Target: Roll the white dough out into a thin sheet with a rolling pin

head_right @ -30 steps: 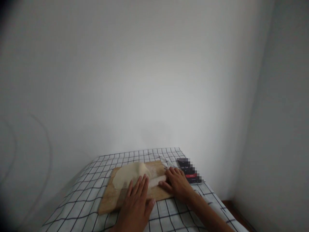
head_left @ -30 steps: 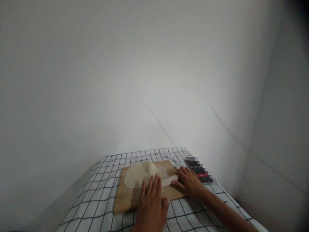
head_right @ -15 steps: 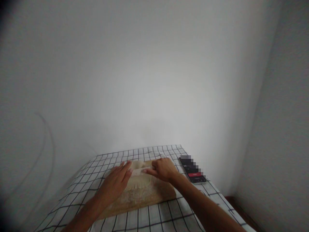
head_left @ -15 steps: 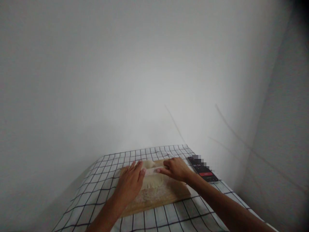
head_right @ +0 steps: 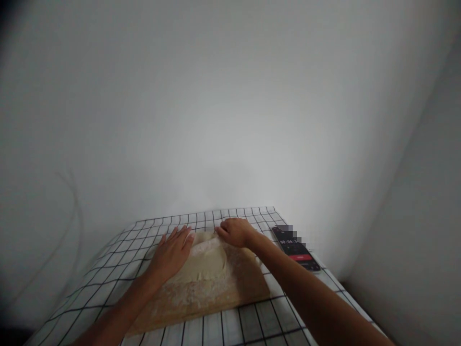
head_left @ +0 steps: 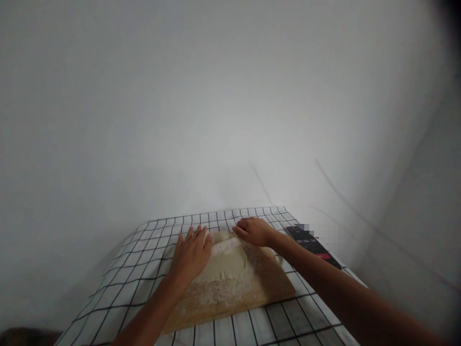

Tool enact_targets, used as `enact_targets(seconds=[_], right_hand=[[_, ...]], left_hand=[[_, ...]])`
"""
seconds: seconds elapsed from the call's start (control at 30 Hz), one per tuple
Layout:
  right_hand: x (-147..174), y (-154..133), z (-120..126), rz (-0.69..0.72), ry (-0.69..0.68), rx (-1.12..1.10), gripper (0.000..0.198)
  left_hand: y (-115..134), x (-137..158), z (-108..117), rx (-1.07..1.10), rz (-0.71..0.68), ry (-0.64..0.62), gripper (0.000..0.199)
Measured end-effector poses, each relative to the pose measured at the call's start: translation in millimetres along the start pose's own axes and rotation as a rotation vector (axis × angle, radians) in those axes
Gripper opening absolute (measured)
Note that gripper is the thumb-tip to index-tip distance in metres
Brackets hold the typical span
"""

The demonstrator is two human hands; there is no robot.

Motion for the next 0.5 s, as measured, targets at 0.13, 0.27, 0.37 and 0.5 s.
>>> enact_targets(seconds=[0.13,0.27,0.37,0.5], right_hand=[[7,-2,-11,0.109,0.051,-0.082,0.05],[13,5,-23,0.058,0.048,-0.115,0.053],[20,5,-25,0.043,0.076,-0.111,0.054],[34,4,-23,0.026,0.106,-0.138,0.056]], left_hand=[[11,7,2,-0.065,-0.059,0.068,0.055],[17,10,3,-0.079,-0.067,0.057,0.056],[21,12,5,-0.078,-0.08,0.041,0.056],[27,17,10,-0.072,-0.097,0.043,0.057]])
Point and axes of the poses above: each hand's wrist, its own x-axis away from the middle knuckle, its own z-axis out of the back of the hand, y = z × x, the point moved 9 cm from there along -x, towards the middle knuckle, and after that the axes turned 11 degrees about -z, right-handed, at the moved point
